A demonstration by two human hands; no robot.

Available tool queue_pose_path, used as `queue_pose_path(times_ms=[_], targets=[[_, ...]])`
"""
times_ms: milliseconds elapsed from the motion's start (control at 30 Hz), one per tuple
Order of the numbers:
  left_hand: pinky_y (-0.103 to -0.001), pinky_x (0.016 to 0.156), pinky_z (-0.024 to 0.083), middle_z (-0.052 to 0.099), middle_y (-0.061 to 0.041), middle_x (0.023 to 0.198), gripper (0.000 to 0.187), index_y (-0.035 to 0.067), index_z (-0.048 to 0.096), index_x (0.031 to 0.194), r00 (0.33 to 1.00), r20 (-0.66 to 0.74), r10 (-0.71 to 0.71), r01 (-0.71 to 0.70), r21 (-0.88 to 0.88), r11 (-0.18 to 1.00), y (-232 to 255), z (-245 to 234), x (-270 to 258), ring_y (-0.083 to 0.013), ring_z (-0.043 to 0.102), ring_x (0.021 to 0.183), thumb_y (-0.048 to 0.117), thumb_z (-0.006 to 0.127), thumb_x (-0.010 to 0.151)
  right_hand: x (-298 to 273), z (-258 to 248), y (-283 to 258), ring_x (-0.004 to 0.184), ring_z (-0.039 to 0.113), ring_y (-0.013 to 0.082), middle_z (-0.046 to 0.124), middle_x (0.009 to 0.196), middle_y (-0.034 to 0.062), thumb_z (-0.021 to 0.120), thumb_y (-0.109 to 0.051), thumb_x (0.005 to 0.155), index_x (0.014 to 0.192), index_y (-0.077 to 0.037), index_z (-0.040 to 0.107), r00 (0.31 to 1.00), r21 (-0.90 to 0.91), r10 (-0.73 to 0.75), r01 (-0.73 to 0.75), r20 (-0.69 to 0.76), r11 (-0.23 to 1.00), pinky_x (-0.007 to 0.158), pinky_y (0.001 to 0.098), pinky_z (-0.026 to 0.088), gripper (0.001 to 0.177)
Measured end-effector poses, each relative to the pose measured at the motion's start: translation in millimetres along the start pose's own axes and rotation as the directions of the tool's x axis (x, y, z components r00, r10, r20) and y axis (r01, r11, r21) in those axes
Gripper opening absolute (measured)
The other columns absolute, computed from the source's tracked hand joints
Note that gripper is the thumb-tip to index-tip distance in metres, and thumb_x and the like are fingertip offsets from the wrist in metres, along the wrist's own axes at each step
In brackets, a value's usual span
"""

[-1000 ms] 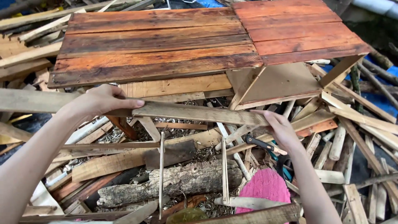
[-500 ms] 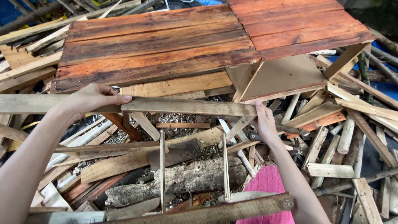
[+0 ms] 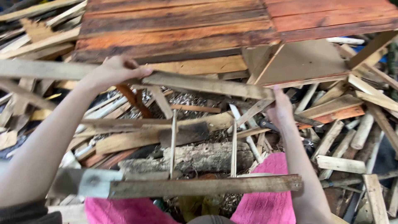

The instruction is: Dismantling wood scraps and attempting to nail a wooden slat to a small table using a hammer and pry bar

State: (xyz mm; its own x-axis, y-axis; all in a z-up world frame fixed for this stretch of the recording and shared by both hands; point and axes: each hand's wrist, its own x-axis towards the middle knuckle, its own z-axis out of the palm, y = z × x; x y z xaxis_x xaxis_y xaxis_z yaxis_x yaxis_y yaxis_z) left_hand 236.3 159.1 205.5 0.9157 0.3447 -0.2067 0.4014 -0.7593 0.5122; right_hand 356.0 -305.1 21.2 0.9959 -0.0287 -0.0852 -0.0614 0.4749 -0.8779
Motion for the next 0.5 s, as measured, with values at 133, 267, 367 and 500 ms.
queue_pose_path(times_ms=[133,267,367,500], targets=[[-0.052,0.123,0.014,0.069,-0.014,0.127,0.070,0.021,0.072,0.119,0.996,-0.036,0.083,-0.077,0.152,0.985,-12,8,2,-0.0348,0.055,0.134,0.081,0.066,0.083,9,-14,7,0.103,0.075,0.0301,0.073,0.110,0.0160,0.071,-0.027,0.101,0.107,-0.002,0.071,0.998,0.070,0.007,-0.011,0.064,0.997,0.100,0.0543,0.058,0.025],[-0.048,0.105,0.044,0.072,-0.013,0.118,0.053,0.016,0.073,0.122,0.998,-0.029,0.061,-0.060,0.047,0.997,1,4,-23,-0.0323,0.064,0.121,0.060,0.063,0.096,6,0,12,0.101,0.074,0.0284,0.073,0.108,0.0148,0.066,-0.025,0.103,0.106,-0.003,0.073,0.994,0.043,-0.015,0.011,0.107,0.999,0.100,0.0507,0.058,0.024],[-0.043,0.096,0.050,0.073,-0.017,0.106,0.048,0.005,0.074,0.120,0.995,-0.032,0.093,-0.096,-0.117,0.988,-12,-2,-33,-0.0328,0.069,0.106,0.047,0.071,0.095,8,0,18,0.102,0.074,0.0278,0.073,0.109,0.0157,0.066,-0.024,0.104,0.105,-0.003,0.073,0.991,0.015,-0.024,0.022,0.129,1.000,0.100,0.0503,0.058,0.023],[-0.048,0.095,0.047,0.075,-0.016,0.104,0.044,0.009,0.076,0.114,0.987,-0.043,0.156,-0.159,-0.061,0.985,-21,-12,-54,-0.0355,0.068,0.109,0.049,0.069,0.096,-14,13,7,0.097,0.076,0.0271,0.073,0.105,0.0136,0.066,-0.024,0.103,0.104,-0.004,0.073,0.994,0.026,0.009,-0.012,0.109,1.000,0.096,0.0486,0.062,0.021]])
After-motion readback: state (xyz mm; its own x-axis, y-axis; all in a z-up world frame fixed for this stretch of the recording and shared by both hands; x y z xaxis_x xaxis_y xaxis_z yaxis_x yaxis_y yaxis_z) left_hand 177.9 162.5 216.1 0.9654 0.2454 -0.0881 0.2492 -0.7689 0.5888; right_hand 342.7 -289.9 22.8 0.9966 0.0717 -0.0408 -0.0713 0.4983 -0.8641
